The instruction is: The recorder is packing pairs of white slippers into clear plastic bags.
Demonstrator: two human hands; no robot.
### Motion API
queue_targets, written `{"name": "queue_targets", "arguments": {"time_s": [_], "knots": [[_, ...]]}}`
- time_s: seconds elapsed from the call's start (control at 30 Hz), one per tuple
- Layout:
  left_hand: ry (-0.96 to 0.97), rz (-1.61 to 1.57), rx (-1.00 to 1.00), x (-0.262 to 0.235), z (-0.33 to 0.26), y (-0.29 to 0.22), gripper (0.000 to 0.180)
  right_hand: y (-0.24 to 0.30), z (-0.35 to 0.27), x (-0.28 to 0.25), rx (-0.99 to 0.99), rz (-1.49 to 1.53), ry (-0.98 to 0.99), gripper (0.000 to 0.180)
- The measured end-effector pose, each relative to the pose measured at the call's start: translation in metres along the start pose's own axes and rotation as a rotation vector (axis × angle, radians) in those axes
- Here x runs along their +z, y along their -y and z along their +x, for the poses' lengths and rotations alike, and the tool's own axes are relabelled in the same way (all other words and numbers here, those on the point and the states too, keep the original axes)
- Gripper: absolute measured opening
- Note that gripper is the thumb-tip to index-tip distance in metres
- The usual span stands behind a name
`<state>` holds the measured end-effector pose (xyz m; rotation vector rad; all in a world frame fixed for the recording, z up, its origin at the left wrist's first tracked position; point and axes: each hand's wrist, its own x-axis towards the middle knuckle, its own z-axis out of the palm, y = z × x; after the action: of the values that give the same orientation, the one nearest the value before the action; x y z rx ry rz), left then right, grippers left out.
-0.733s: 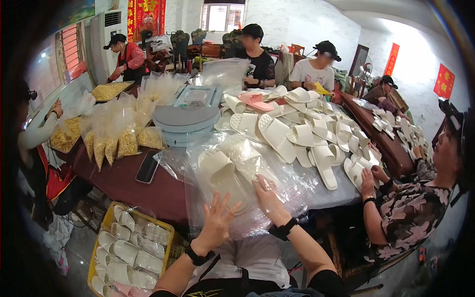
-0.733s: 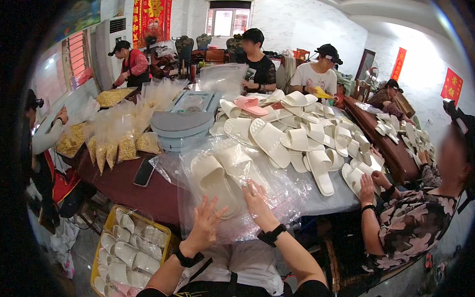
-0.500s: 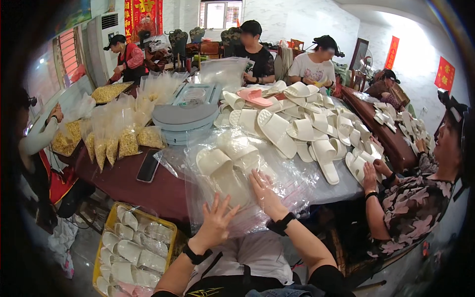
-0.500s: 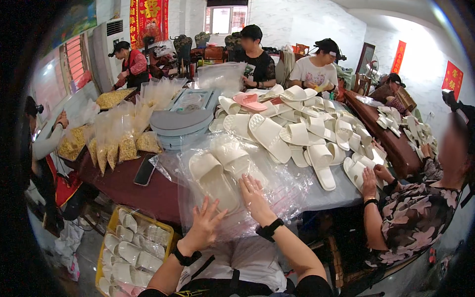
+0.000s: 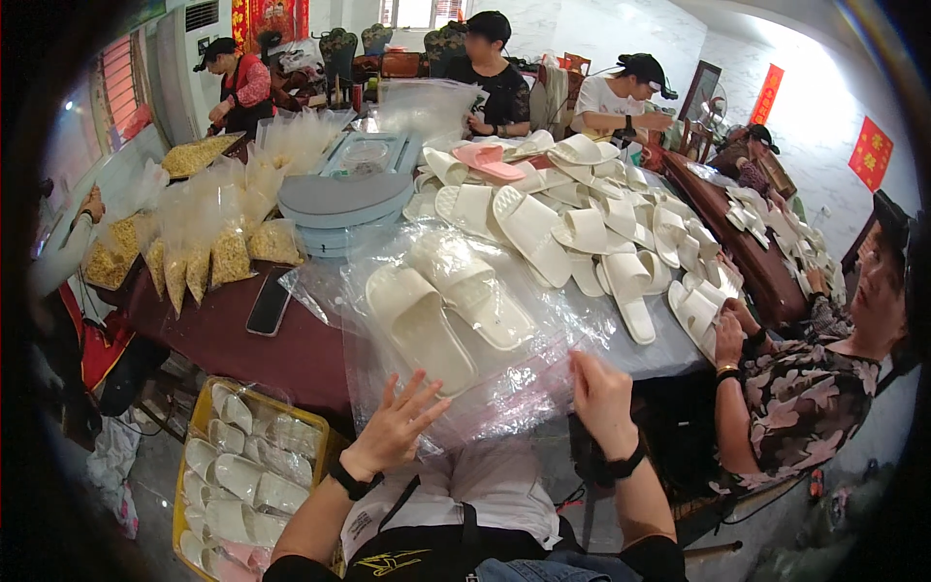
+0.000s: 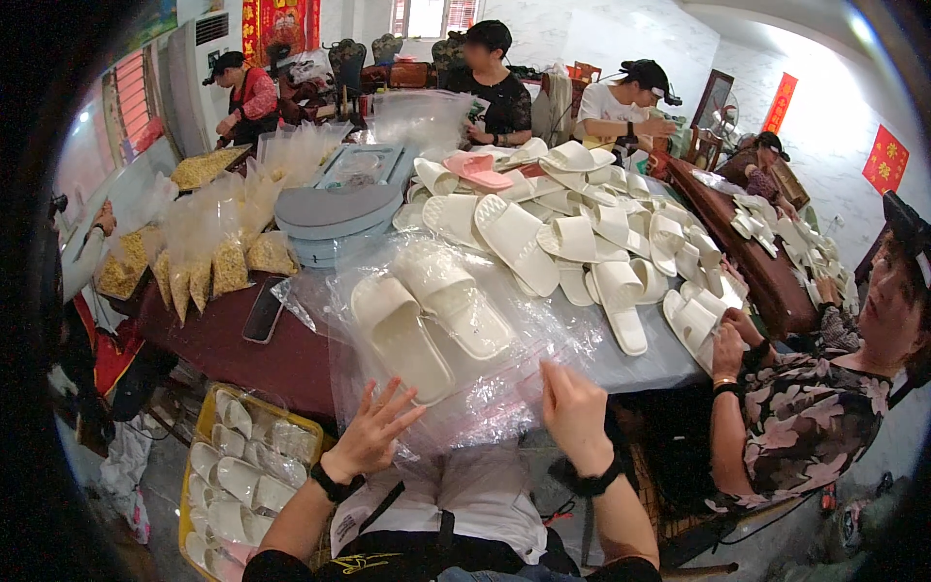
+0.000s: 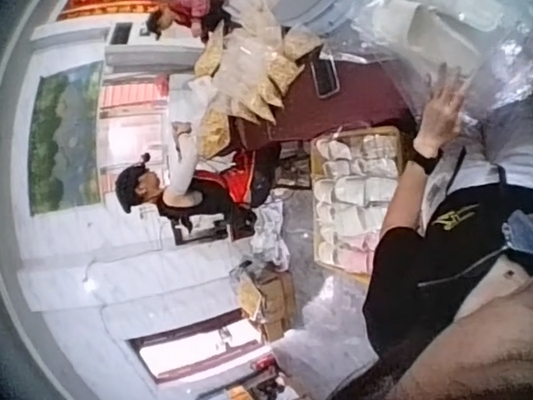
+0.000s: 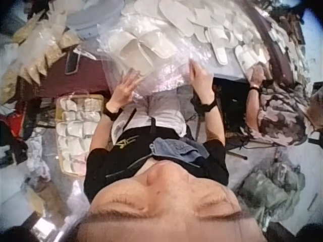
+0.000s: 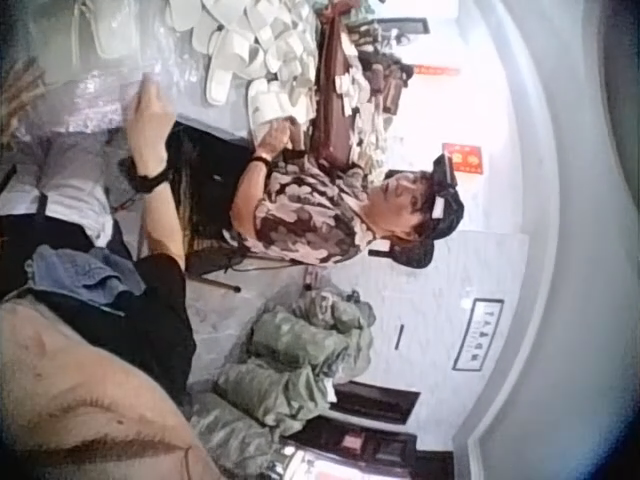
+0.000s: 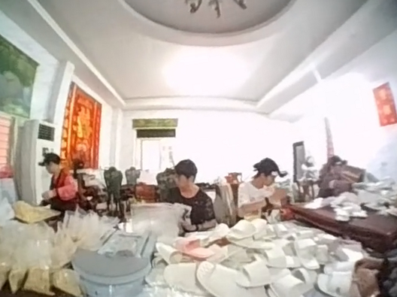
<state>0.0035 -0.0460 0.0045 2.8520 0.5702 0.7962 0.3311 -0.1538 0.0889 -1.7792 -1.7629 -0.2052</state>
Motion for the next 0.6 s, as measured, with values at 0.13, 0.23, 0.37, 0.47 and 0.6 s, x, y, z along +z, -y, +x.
{"name": "queue_targets", "arguments": {"time_s": [0.13, 0.23, 0.37, 0.47, 0.6], "knots": [[-0.014, 0.015, -0.025, 0.009, 0.002, 0.005, 0.069, -0.016, 0.046, 0.001, -0.371, -0.158, 0.105, 0.065], [-0.02, -0.038, -0.024, 0.012, 0.001, 0.014, 0.063, -0.04, 0.054, 0.017, -0.47, -0.292, 0.422, 0.075], [0.033, -0.209, -0.065, 0.002, -0.015, 0.026, 0.047, -0.056, 0.042, 0.031, -0.433, -0.203, 0.487, 0.069], [0.008, -0.416, -0.125, -0.01, -0.016, 0.034, 0.034, -0.048, 0.039, 0.026, -0.467, -0.189, 0.474, 0.057], [-0.156, -0.627, -0.244, -0.015, -0.017, 0.036, 0.027, -0.036, 0.034, 0.026, -0.501, -0.179, 0.373, 0.037]]}}
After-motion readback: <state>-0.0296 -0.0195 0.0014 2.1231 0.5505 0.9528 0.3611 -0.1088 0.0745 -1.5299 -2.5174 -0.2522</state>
